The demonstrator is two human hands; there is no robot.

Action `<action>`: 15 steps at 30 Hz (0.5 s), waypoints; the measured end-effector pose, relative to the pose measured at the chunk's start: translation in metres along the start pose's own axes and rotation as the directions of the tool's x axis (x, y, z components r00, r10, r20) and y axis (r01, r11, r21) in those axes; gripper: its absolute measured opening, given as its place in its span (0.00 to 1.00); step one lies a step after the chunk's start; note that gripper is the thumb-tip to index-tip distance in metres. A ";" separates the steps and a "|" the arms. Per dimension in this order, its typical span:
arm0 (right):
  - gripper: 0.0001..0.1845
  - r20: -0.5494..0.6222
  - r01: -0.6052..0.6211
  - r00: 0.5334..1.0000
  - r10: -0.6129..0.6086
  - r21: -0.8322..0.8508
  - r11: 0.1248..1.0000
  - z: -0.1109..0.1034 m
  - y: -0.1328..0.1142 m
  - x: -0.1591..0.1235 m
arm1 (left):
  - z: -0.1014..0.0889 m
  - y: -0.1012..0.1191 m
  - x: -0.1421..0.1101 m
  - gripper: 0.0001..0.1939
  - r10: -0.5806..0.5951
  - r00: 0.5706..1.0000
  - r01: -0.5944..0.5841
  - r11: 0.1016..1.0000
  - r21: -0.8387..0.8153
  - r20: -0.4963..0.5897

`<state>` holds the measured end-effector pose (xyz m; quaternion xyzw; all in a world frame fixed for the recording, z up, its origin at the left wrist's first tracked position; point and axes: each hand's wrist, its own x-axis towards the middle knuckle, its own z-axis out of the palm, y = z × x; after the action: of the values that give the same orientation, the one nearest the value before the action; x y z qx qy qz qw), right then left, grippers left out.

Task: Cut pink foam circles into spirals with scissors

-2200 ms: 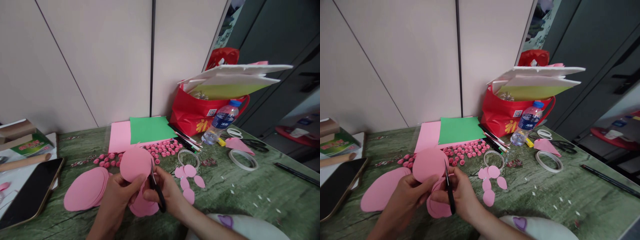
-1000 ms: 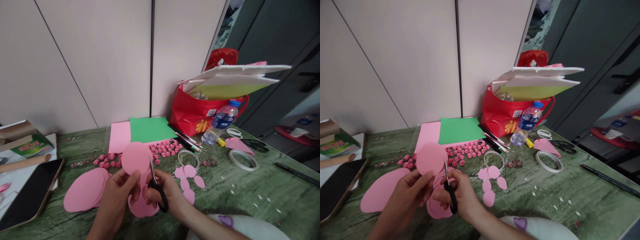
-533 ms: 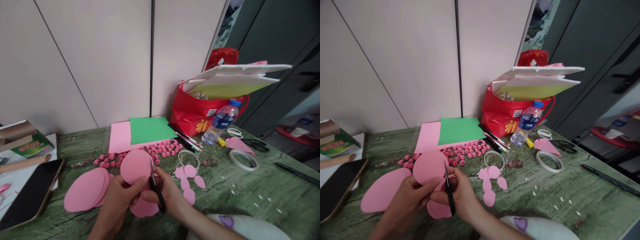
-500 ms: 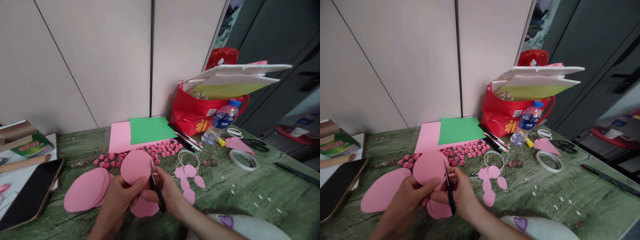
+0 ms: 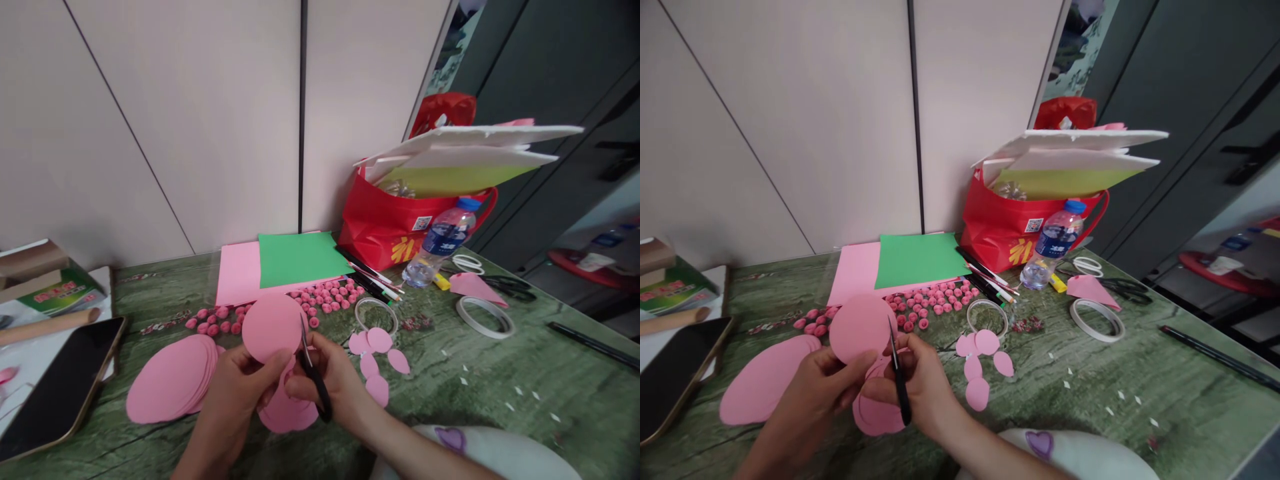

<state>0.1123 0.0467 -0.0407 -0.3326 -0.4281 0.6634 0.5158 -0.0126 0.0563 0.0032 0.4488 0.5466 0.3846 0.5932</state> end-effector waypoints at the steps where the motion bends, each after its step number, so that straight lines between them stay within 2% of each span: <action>1: 0.24 -0.004 -0.001 1.000 0.001 0.003 1.000 0.000 0.000 0.000 | 0.000 0.000 0.000 0.13 0.003 1.000 -0.003 1.000 0.005 -0.001; 9: 0.24 -0.058 -0.052 0.997 0.050 -0.035 0.998 0.000 0.001 0.000 | -0.001 -0.002 0.001 0.12 0.009 1.000 -0.009 1.000 -0.027 0.005; 15: 0.23 -0.047 -0.064 0.997 0.063 -0.038 0.997 0.001 -0.001 -0.001 | -0.002 -0.001 0.000 0.11 0.051 0.999 -0.051 0.997 -0.058 -0.001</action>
<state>0.1122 0.0461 -0.0391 -0.3710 -0.4183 0.6633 0.4974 -0.0150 0.0561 0.0021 0.4453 0.5233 0.4153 0.5961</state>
